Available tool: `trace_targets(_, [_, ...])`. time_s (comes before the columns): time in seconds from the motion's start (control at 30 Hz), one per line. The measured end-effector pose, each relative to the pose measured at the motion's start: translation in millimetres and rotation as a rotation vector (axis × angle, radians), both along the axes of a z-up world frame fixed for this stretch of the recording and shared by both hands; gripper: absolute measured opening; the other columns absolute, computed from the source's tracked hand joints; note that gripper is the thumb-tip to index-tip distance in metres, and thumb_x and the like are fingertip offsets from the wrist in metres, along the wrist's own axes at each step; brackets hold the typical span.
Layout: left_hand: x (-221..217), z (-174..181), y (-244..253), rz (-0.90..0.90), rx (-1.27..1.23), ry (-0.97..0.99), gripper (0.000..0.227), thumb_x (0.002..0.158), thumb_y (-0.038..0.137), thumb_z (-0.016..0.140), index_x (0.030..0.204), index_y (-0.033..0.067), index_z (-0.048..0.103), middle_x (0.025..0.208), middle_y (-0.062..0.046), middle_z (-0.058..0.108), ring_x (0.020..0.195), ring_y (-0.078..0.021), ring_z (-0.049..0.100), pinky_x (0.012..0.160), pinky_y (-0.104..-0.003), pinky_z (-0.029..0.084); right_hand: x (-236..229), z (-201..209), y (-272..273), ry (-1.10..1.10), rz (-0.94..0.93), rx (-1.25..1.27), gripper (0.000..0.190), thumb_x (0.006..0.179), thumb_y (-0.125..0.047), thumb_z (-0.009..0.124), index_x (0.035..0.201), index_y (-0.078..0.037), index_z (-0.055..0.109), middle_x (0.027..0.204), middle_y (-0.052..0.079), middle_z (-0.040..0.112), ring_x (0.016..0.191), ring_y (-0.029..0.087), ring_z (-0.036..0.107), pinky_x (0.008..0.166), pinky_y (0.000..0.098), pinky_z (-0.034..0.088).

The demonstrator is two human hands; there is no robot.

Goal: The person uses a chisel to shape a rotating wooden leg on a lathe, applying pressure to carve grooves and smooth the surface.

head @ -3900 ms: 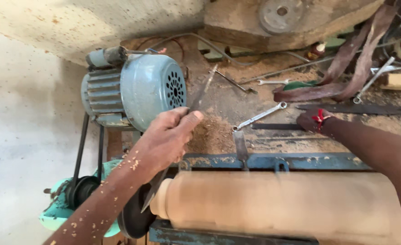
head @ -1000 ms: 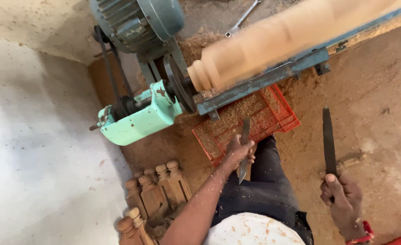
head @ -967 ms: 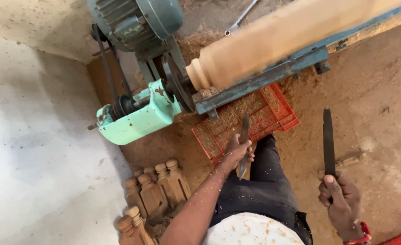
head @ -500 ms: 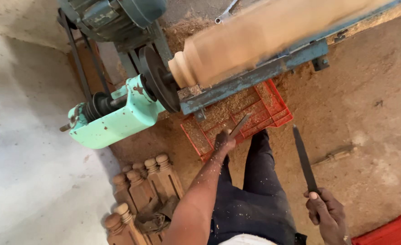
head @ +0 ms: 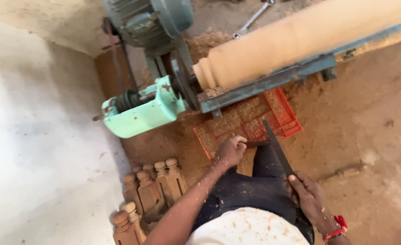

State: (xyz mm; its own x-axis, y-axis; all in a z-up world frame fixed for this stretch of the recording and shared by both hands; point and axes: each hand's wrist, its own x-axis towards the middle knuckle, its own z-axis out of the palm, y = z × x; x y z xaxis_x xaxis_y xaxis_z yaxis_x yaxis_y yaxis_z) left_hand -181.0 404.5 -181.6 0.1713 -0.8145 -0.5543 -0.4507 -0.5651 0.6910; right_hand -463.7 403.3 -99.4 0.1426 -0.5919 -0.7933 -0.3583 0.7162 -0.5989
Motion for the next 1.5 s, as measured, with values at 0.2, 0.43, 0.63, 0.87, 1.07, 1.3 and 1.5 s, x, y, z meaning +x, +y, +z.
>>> trace_targets(0.2, [16, 95, 3, 0.146, -0.114, 0.052, 0.02, 0.095, 0.021, 0.065, 0.111, 0.0132, 0.075, 0.097, -0.009, 0.078, 0.085, -0.0233, 0.077, 0.078, -0.037, 0.061, 39, 19, -21, -0.095, 0.147, -0.113, 0.028, 0.103, -0.026, 0.055, 0.106, -0.002, 0.071, 0.068, 0.002, 0.055, 0.05, 0.009, 0.044, 0.044, 0.0254, 0.036])
trace_targets(0.43, [21, 157, 3, 0.099, -0.626, -0.105, 0.025, 0.102, 0.012, 0.064, 0.126, 0.007, 0.067, 0.126, -0.014, 0.067, 0.117, -0.0307, 0.068, 0.098, -0.042, 0.058, 81, 48, -34, -0.053, 0.158, -0.03, 0.033, 0.103, -0.024, 0.054, 0.122, 0.001, 0.065, 0.07, 0.003, 0.058, 0.049, 0.011, 0.047, 0.044, 0.027, 0.035])
trace_targets(0.63, [35, 122, -20, -0.219, -0.673, -0.445, 0.054, 0.095, 0.005, 0.061, 0.148, 0.0052, 0.051, 0.158, -0.025, 0.041, 0.15, -0.0416, 0.041, 0.123, -0.048, 0.04, 118, 44, -33, -0.208, 0.147, -0.055, 0.044, 0.102, -0.023, 0.052, 0.143, -0.008, 0.054, 0.074, 0.001, 0.056, 0.054, 0.009, 0.047, 0.046, 0.0248, 0.041])
trace_targets(0.87, [61, 83, -22, -0.252, -0.605, -0.463, 0.06, 0.094, 0.004, 0.059, 0.151, -0.002, 0.044, 0.162, -0.026, 0.035, 0.152, -0.0397, 0.038, 0.126, -0.048, 0.035, 164, 32, -22, -0.34, 0.074, -0.006, 0.05, 0.101, -0.019, 0.051, 0.15, -0.012, 0.045, 0.079, 0.0, 0.056, 0.056, 0.009, 0.051, 0.048, 0.0259, 0.049])
trace_targets(1.07, [72, 79, -18, -0.294, -0.597, -0.466, 0.061, 0.098, 0.01, 0.054, 0.154, -0.0058, 0.037, 0.164, -0.027, 0.032, 0.153, -0.0397, 0.034, 0.128, -0.048, 0.031, 178, 37, -13, -0.284, 0.1, 0.019, 0.063, 0.101, -0.019, 0.046, 0.161, -0.029, 0.028, 0.07, 0.001, 0.057, 0.043, 0.009, 0.043, 0.039, 0.0246, 0.04])
trace_targets(1.3, [74, 69, -21, -0.322, -0.562, -0.498, 0.064, 0.1, 0.007, 0.049, 0.16, -0.0058, 0.028, 0.17, -0.026, 0.022, 0.16, -0.0366, 0.024, 0.132, -0.048, 0.026, 188, 34, -7, -0.302, 0.023, -0.072, 0.066, 0.102, -0.016, 0.05, 0.163, -0.031, 0.029, 0.065, -0.004, 0.044, 0.045, 0.004, 0.034, 0.039, 0.0214, 0.034])
trace_targets(1.5, [79, 59, -23, -0.28, -0.606, -0.384, 0.067, 0.107, 0.028, 0.051, 0.16, -0.0045, 0.025, 0.17, -0.024, 0.019, 0.158, -0.0366, 0.023, 0.13, -0.049, 0.024, 193, 28, -4, -0.271, 0.021, -0.146, 0.065, 0.102, -0.015, 0.051, 0.163, -0.028, 0.031, 0.063, -0.006, 0.042, 0.049, 0.004, 0.034, 0.04, 0.0223, 0.034])
